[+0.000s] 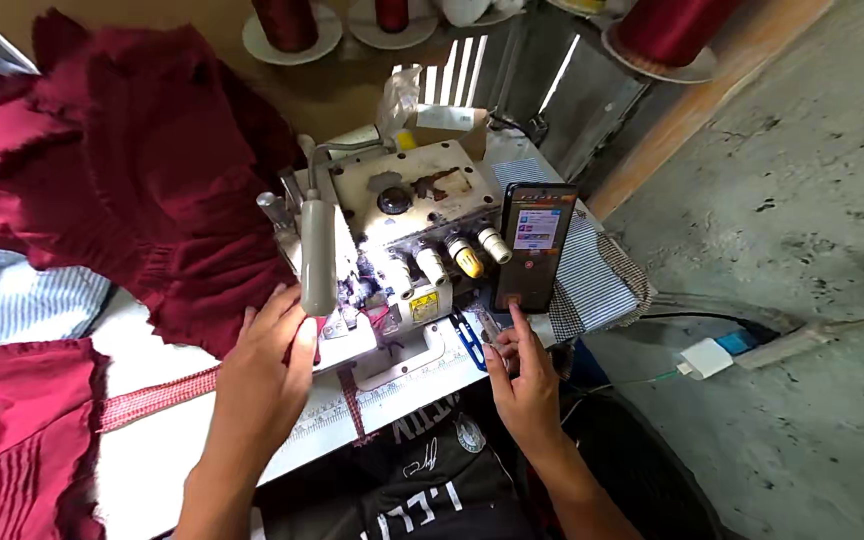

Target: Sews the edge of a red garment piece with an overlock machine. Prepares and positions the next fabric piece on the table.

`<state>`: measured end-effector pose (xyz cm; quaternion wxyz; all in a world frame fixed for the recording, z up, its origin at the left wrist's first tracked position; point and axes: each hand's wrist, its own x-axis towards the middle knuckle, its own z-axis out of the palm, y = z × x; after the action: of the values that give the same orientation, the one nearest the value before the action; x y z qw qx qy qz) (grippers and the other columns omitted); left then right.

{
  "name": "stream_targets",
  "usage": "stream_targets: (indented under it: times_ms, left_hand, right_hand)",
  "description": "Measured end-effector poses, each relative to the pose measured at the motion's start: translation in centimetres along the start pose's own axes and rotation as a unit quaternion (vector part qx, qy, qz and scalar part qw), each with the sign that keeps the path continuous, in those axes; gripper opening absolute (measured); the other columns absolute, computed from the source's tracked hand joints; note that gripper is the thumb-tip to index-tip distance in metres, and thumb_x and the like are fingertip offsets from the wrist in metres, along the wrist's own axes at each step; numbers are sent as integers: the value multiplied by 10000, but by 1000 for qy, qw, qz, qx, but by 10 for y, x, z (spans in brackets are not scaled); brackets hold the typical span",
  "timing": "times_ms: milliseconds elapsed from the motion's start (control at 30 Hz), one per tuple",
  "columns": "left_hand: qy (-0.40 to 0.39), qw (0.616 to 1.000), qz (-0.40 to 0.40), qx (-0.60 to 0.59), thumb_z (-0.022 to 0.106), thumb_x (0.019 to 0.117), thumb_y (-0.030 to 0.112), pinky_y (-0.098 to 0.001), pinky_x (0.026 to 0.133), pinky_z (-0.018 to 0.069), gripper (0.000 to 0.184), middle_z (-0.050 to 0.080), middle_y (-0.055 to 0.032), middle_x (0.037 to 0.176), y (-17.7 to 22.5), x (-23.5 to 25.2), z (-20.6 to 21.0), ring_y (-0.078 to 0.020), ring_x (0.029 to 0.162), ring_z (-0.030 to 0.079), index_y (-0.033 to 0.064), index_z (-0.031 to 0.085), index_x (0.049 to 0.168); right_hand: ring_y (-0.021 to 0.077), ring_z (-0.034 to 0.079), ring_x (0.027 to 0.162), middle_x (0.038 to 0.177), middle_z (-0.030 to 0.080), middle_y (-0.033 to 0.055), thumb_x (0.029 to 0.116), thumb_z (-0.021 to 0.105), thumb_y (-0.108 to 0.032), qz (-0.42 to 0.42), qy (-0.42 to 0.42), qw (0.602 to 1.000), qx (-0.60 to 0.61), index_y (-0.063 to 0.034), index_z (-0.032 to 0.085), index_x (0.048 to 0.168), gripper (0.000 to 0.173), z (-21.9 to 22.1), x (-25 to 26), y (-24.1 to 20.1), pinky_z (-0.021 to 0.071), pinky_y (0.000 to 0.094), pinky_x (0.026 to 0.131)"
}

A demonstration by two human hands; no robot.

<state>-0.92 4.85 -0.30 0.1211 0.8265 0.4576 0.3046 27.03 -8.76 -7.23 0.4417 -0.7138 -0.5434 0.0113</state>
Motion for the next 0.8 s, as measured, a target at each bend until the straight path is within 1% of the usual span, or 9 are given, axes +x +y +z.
stream_targets:
  times_ms: [100,133,200,300,367,400,500,633,800]
  left_hand:
    - [-4,1000,-4,-7,473,1054,375,-478,714,583,427,752,-77,931,-18,16,-44,-178,817,714,61,761,1023]
    - [9,1000,-8,4,485,1063,407,-500,692,607,432,757,-85,908,-28,26,-57,-194,773,731,74,761,1052]
    - [69,997,-12,35,516,1065,397,-540,765,580,403,735,-150,999,-43,48,-73,-262,859,720,58,722,1134]
    - [26,998,-37,46,668,981,381,-668,1018,448,580,565,-281,1380,-33,80,-71,-459,1257,564,4,557,1407]
    - [-38,995,-68,62,782,876,390,-749,987,424,848,482,-316,1453,-43,89,-48,-532,1275,523,12,405,1534]
    - [-46,993,-73,76,799,864,371,-767,911,441,824,516,-330,1397,-49,90,-38,-554,1194,562,-2,438,1505]
    - [-15,994,-59,95,764,922,266,-747,869,462,491,622,-311,1195,-53,93,-38,-530,1078,613,-13,615,1298]
    - [121,979,-71,146,547,1032,478,-655,1090,389,580,545,-281,1390,-68,97,-69,-469,1321,503,60,523,1433]
    - [255,946,-44,195,443,1088,483,-448,1065,472,523,672,-182,1266,-100,154,-84,-266,1218,639,61,606,1351]
  right_hand:
    - [89,636,799,1008,701,68,1008,600,-218,-30,-6,999,40,31,595,1389,455,3,1,-6,556,226,680]
    - [82,645,803,969,710,46,1009,597,-210,-49,-7,998,47,6,647,1337,396,5,2,-10,562,230,695]
    - [91,676,824,921,736,24,1007,590,-199,-95,-9,993,62,-36,727,1223,304,11,4,-22,581,264,752]
    - [93,691,792,893,742,31,1017,573,-171,-155,-51,977,136,-66,766,1141,252,25,5,-49,593,260,724]
    - [100,687,768,891,742,47,1024,570,-148,-172,-114,954,216,-67,767,1143,244,43,6,-60,588,266,700]
    - [110,696,784,908,748,56,1025,575,-144,-173,-150,943,243,-67,769,1149,242,55,7,-61,593,279,717]
    - [142,728,886,958,758,68,1018,581,-171,-162,-232,931,233,-65,768,1086,225,83,8,-53,603,320,813]
    - [128,717,887,941,753,54,1029,571,-193,-145,-268,925,229,-78,773,1087,239,81,10,-51,591,298,815]
    - [134,692,796,863,731,57,1025,567,-151,-166,-247,925,234,-70,780,1082,235,80,7,-48,575,281,738]
